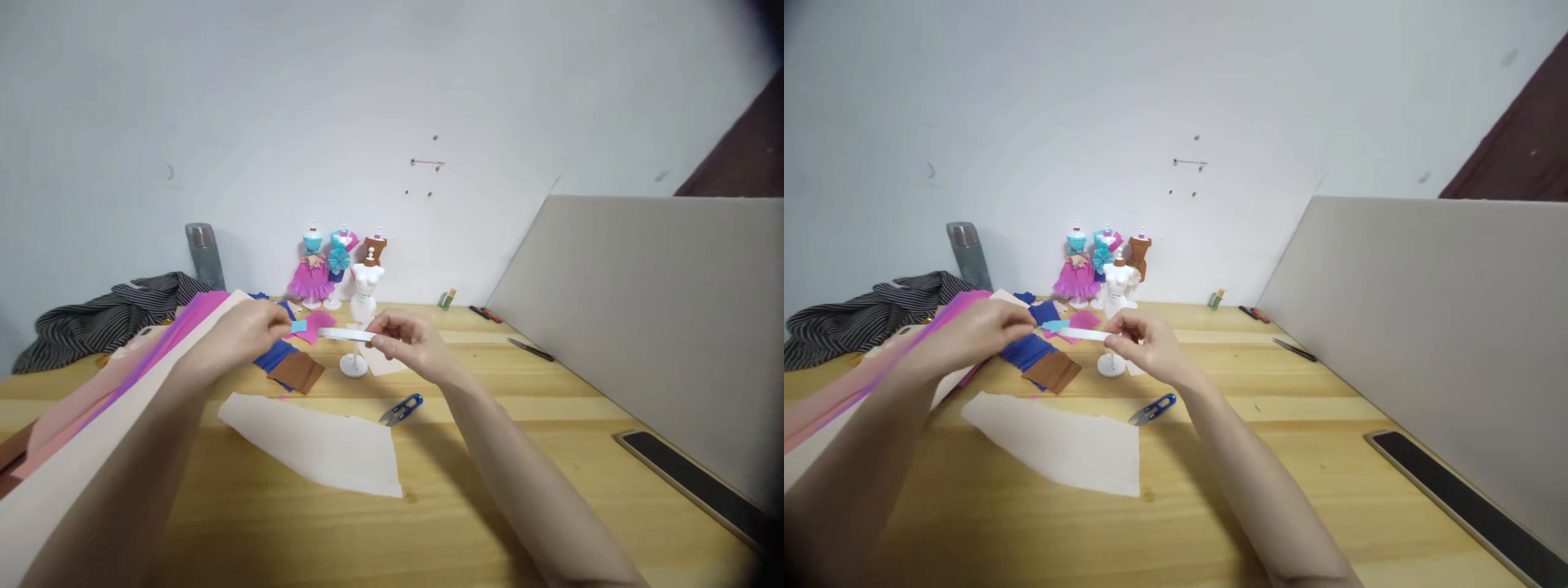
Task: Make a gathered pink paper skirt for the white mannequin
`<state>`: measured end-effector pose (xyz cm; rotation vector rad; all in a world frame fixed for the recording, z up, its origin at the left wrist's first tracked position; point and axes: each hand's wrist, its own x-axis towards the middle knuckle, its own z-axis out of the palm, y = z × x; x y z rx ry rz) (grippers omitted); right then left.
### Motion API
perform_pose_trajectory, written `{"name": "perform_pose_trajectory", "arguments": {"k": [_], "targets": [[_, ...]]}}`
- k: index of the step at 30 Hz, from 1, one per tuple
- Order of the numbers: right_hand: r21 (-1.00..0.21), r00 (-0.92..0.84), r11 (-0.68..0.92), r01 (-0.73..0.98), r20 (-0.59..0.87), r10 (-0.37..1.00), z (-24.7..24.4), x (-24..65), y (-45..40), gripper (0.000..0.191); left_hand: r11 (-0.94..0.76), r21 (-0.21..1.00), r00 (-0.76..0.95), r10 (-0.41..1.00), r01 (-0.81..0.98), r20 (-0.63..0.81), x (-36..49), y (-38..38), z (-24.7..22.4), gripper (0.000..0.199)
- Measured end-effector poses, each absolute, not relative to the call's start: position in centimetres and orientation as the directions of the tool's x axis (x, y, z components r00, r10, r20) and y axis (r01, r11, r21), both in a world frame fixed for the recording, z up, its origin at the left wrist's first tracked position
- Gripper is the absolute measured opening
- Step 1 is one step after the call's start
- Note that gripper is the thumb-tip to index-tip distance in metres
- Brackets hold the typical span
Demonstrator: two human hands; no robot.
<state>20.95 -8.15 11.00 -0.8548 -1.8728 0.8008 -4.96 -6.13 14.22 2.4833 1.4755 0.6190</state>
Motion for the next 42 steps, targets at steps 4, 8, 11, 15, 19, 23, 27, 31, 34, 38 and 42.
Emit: {"name": "perform_pose_trajectory", "arguments": {"k": [4, 8, 11, 15, 19, 23, 27, 31, 34, 38, 42], "targets": [[-0.809, -0.438, 0.537, 0.241, 0.403, 0.804, 10.4, 21.0, -8.2, 0.023, -0.475, 0.562, 0.354, 0.88, 0.677, 0.318, -4.4, -7.0, 15.3, 0.027], [-0.9, -0.496, 0.42, 0.121, 0.312, 0.811, 10.0, 21.3, -8.0, 0.027, -0.486, 0.736, 0.481, 0.841, 0.47, 0.248, -3.0, -7.4, 14.9, 0.028], [-0.957, -0.479, 0.291, 0.002, 0.255, 0.84, 9.6, 21.3, -7.7, 0.028, -0.392, 0.86, 0.52, 0.834, 0.326, 0.183, -2.5, -7.0, 14.2, 0.033], [-0.973, -0.419, 0.146, -0.18, 0.21, 0.883, 9.5, 21.2, -7.5, 0.026, -0.221, 0.959, 0.538, 0.838, 0.178, 0.093, -2.4, -6.1, 12.8, 0.041], [-0.941, -0.35, 0.037, -0.336, 0.162, 0.923, 9.9, 21.4, -7.4, 0.023, -0.082, 0.994, 0.579, 0.815, 0.068, 0.027, -2.1, -5.3, 11.8, 0.046], [-0.9, -0.317, -0.043, -0.434, 0.108, 0.942, 10.1, 21.4, -7.3, 0.02, -0.104, 0.993, 0.502, 0.863, 0.053, 0.063, -1.8, -5.2, 11.7, 0.049], [-0.885, -0.316, -0.046, -0.463, 0.117, 0.942, 9.9, 21.3, -7.3, 0.017, -0.244, 0.947, 0.293, 0.939, 0.207, 0.179, -1.9, -5.0, 11.7, 0.042], [-0.882, -0.311, -0.01, -0.472, 0.156, 0.938, 9.8, 21.3, -7.4, 0.016, -0.186, 0.94, 0.354, 0.932, 0.285, 0.076, -1.7, -4.9, 11.7, 0.031], [-0.874, -0.315, -0.003, -0.485, 0.172, 0.933, 10.0, 21.3, -7.6, 0.016, -0.142, 0.937, 0.37, 0.929, 0.318, 0.015, -1.3, -5.2, 11.6, 0.027], [-0.879, -0.321, 0.025, -0.477, 0.201, 0.925, 10.3, 21.2, -8.0, 0.017, -0.112, 0.969, 0.436, 0.9, 0.221, 0.004, -0.9, -5.5, 11.1, 0.032], [-0.893, -0.313, 0.057, -0.446, 0.215, 0.925, 10.4, 21.0, -8.2, 0.02, -0.044, 0.996, 0.526, 0.851, 0.074, -0.002, -0.4, -5.5, 10.3, 0.032]]}}
